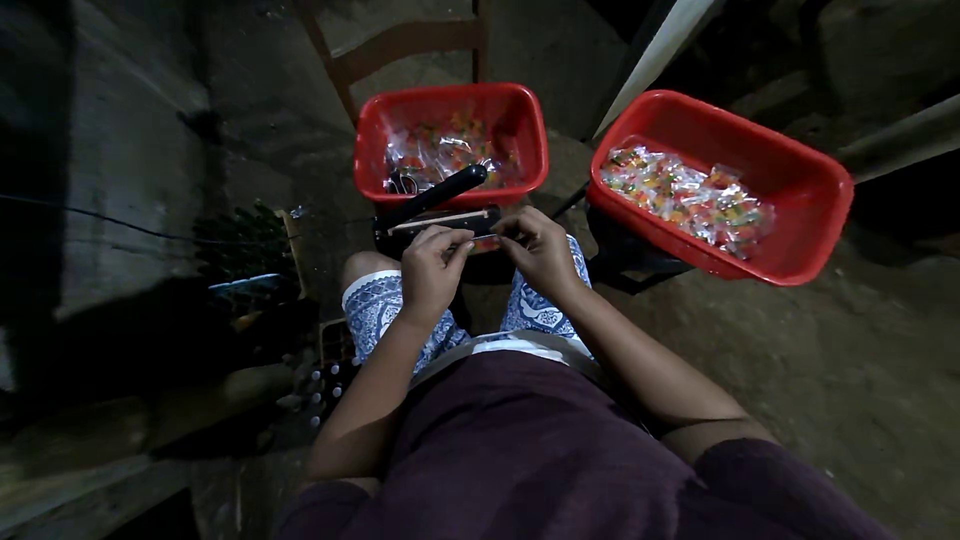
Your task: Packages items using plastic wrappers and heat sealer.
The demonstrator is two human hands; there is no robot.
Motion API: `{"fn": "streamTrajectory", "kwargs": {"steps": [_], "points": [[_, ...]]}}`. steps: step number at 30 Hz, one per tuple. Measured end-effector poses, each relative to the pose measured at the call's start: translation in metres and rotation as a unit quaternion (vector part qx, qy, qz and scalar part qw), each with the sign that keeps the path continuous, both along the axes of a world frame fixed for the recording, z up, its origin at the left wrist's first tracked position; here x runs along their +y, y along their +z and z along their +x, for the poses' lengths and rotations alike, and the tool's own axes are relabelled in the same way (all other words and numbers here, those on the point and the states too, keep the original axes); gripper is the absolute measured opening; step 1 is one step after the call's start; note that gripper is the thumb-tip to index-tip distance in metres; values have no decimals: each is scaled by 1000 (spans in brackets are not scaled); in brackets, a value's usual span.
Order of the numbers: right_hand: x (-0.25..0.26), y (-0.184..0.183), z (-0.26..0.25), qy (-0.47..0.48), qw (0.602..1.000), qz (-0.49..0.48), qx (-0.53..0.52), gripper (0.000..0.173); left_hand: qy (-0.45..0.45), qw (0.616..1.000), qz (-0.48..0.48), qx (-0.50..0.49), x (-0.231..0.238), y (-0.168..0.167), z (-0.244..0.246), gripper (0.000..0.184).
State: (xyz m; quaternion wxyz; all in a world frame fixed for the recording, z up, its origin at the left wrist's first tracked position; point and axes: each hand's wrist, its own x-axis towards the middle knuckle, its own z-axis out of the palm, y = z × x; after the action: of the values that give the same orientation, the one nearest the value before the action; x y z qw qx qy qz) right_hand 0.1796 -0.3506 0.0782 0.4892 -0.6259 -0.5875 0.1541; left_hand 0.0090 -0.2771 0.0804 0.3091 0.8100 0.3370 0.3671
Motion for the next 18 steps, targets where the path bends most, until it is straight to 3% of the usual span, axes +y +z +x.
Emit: {"fn": "streamTrajectory", "kwargs": {"steps": [5,11,18], "points": [[6,-4,11,62,983,-66,158,8,-30,981,-180,-59,9,-3,1,10],[28,-47,14,25,929,-133,344,5,37,897,-416,-145,23,-41,17,7],[44,-86,17,-6,890,-231,393,7,86,848,-509,-121,35,-75,26,15]]}}
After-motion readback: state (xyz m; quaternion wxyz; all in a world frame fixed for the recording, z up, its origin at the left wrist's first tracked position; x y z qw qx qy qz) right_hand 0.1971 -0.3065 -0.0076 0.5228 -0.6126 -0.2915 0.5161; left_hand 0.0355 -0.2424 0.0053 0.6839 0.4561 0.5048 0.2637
